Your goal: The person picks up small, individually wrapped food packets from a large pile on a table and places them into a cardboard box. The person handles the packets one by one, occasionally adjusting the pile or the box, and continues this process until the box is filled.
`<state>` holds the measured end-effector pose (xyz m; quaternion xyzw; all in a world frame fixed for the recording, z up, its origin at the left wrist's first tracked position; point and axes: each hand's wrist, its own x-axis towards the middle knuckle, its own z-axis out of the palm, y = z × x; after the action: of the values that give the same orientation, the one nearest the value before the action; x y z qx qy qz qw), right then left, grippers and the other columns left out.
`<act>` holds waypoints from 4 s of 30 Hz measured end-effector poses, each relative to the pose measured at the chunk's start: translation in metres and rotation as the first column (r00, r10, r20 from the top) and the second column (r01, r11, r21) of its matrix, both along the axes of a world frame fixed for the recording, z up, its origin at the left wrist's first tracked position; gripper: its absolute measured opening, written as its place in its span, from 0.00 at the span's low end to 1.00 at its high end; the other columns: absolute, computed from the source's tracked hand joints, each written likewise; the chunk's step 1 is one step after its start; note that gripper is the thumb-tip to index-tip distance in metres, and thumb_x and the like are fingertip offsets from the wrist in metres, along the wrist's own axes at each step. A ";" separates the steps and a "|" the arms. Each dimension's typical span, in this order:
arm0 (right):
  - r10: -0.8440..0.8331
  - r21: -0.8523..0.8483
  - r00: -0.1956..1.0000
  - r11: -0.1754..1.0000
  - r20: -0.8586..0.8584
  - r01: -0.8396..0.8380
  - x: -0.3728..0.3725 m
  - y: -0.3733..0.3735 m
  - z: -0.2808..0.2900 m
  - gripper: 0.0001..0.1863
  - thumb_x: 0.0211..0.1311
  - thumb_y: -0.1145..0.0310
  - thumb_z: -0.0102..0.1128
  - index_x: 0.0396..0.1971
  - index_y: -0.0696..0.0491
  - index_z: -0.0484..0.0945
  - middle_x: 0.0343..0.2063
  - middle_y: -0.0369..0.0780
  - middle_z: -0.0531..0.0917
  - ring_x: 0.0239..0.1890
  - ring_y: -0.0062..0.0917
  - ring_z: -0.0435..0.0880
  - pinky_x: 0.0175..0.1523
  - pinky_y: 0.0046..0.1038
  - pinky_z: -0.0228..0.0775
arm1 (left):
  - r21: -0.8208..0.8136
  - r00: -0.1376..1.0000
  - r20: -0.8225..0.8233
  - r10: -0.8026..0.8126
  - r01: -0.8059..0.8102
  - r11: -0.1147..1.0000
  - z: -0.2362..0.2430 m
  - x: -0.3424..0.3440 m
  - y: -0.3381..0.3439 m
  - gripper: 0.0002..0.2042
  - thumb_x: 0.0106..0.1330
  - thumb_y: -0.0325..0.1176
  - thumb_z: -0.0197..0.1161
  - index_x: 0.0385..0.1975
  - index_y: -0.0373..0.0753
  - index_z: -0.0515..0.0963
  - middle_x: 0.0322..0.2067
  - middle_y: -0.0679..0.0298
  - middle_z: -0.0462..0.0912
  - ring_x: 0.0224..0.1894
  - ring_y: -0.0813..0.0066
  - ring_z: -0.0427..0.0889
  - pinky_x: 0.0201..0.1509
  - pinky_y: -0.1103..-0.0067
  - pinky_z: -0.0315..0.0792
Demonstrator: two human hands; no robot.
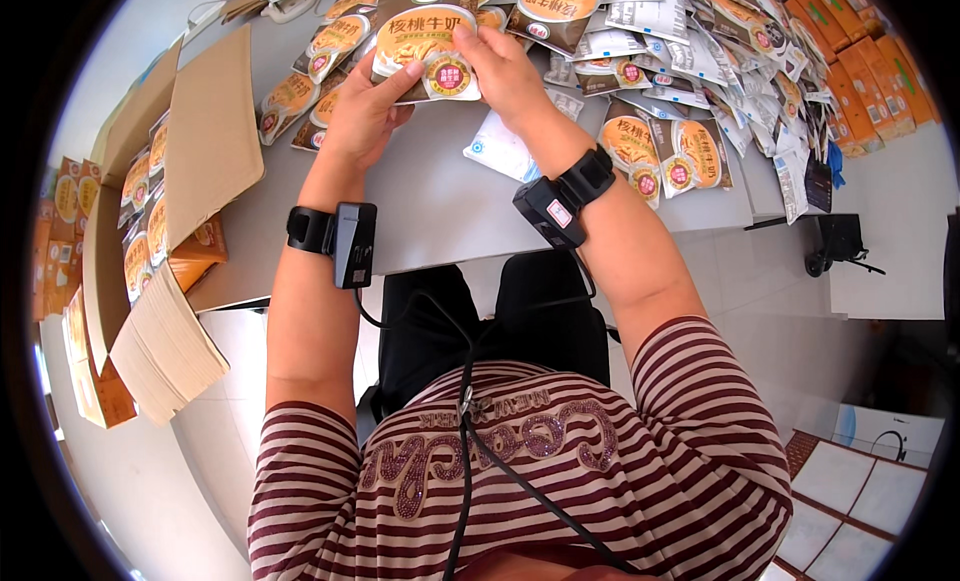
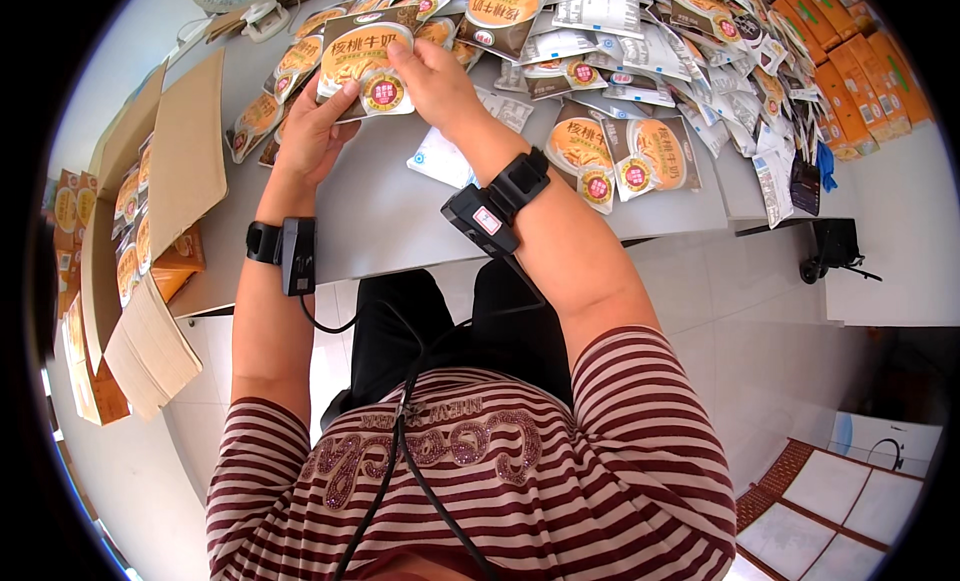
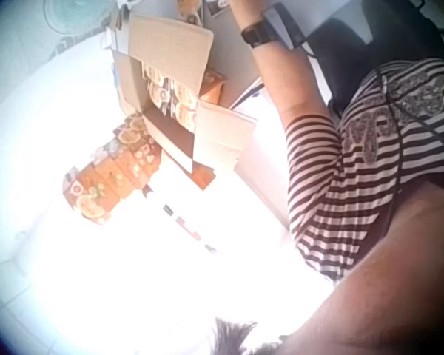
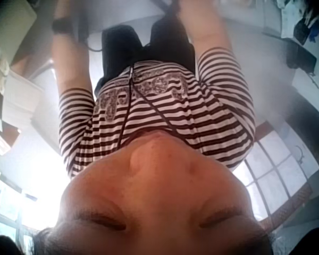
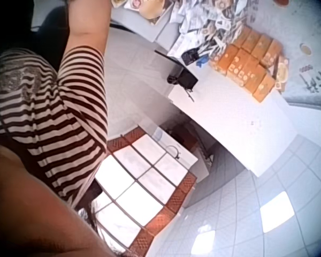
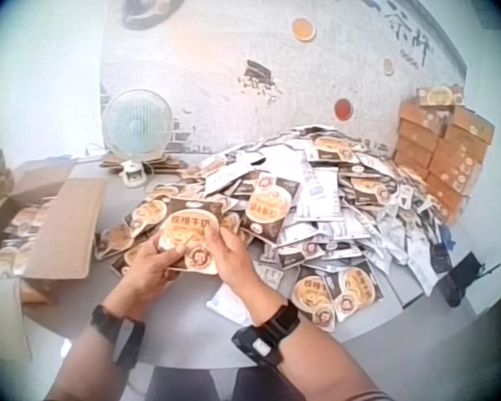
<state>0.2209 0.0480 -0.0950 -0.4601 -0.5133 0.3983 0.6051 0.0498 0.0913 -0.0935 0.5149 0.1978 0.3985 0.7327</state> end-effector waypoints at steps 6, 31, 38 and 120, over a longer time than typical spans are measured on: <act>0.004 0.049 0.980 0.999 -0.199 0.005 -0.001 0.002 -0.002 0.23 0.64 0.51 0.51 0.38 0.61 0.74 0.34 0.38 0.80 0.33 0.16 0.76 0.39 0.20 0.69 | 0.005 0.999 -0.029 -0.023 0.023 1.000 0.002 0.003 -0.006 0.19 0.61 0.32 0.62 0.51 0.39 0.69 0.40 0.69 0.79 0.38 0.83 0.79 0.32 0.87 0.69; 0.065 0.017 0.966 0.998 -0.252 -0.062 0.000 -0.004 0.000 0.17 0.65 0.61 0.52 0.44 0.60 0.73 0.39 0.39 0.80 0.39 0.18 0.78 0.43 0.21 0.70 | -0.075 0.994 0.074 -0.086 0.092 0.993 0.001 0.006 -0.008 0.22 0.61 0.37 0.62 0.51 0.34 0.68 0.45 0.63 0.76 0.47 0.77 0.75 0.51 0.79 0.69; 0.026 0.031 0.917 0.999 -0.397 -0.015 -0.017 -0.001 0.012 0.21 0.68 0.54 0.45 0.44 0.58 0.72 0.36 0.37 0.79 0.34 0.18 0.79 0.35 0.20 0.71 | -0.032 0.988 0.155 -0.019 0.025 0.999 0.003 0.002 -0.005 0.18 0.62 0.32 0.60 0.50 0.33 0.68 0.46 0.61 0.78 0.47 0.76 0.77 0.52 0.79 0.71; -0.571 0.280 0.797 0.746 -0.199 0.604 0.061 0.007 0.016 0.29 0.56 0.74 0.52 0.57 0.62 0.55 0.48 0.48 0.73 0.49 0.30 0.74 0.54 0.27 0.64 | -0.037 0.995 0.067 0.069 -0.067 0.997 0.002 0.022 -0.001 0.17 0.68 0.36 0.49 0.53 0.33 0.68 0.37 0.62 0.79 0.41 0.75 0.77 0.47 0.79 0.70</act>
<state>0.2815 0.0553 -0.0790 -0.4698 -0.3700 0.1186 0.7927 0.0714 0.0900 -0.0913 0.4812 0.1969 0.4372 0.7339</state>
